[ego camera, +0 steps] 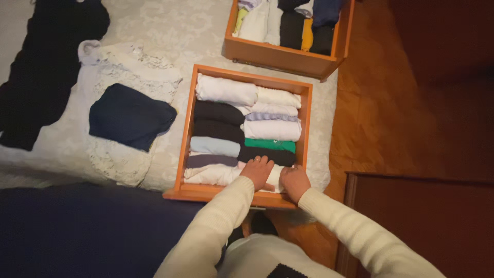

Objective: The person folds and rolls several items of clothing, including a white top, a dark blue and yellow patterned jersey, and a white lace garment, on an ironing board and places them into an open wooden drawer.

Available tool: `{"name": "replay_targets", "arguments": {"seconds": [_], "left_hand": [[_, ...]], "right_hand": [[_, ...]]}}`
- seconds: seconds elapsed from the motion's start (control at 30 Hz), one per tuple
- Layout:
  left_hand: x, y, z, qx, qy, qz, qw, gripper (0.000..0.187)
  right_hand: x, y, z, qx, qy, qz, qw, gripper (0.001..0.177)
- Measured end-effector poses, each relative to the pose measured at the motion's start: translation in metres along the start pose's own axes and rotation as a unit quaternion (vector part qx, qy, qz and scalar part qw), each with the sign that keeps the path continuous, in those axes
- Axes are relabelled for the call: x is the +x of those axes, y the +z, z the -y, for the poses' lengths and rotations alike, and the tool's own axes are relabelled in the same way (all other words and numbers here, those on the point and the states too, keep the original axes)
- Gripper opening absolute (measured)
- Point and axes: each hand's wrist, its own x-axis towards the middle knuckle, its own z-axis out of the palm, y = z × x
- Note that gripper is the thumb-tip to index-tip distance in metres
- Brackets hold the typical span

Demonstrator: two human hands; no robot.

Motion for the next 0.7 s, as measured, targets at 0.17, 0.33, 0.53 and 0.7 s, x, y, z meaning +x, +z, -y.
{"name": "replay_targets", "arguments": {"seconds": [0.17, 0.33, 0.53, 0.7], "left_hand": [[-0.006, 0.000, -0.008, 0.001, -0.049, 0.010, 0.999, 0.097], [-0.041, -0.033, -0.018, -0.087, -0.116, 0.052, 0.988, 0.106], [-0.122, -0.071, -0.029, -0.174, -0.160, -0.221, 0.946, 0.074], [-0.224, -0.020, -0.018, -0.148, -0.207, -0.470, 0.845, 0.059]], "right_hand": [[-0.009, 0.044, 0.001, 0.038, 0.011, -0.061, 0.997, 0.023], [-0.011, 0.041, -0.017, 0.147, 0.016, 0.077, 0.986, 0.074], [-0.022, -0.017, -0.027, 0.231, 0.036, 0.165, 0.958, 0.086], [-0.032, -0.036, -0.022, 0.237, 0.024, 0.128, 0.963, 0.073]]}}
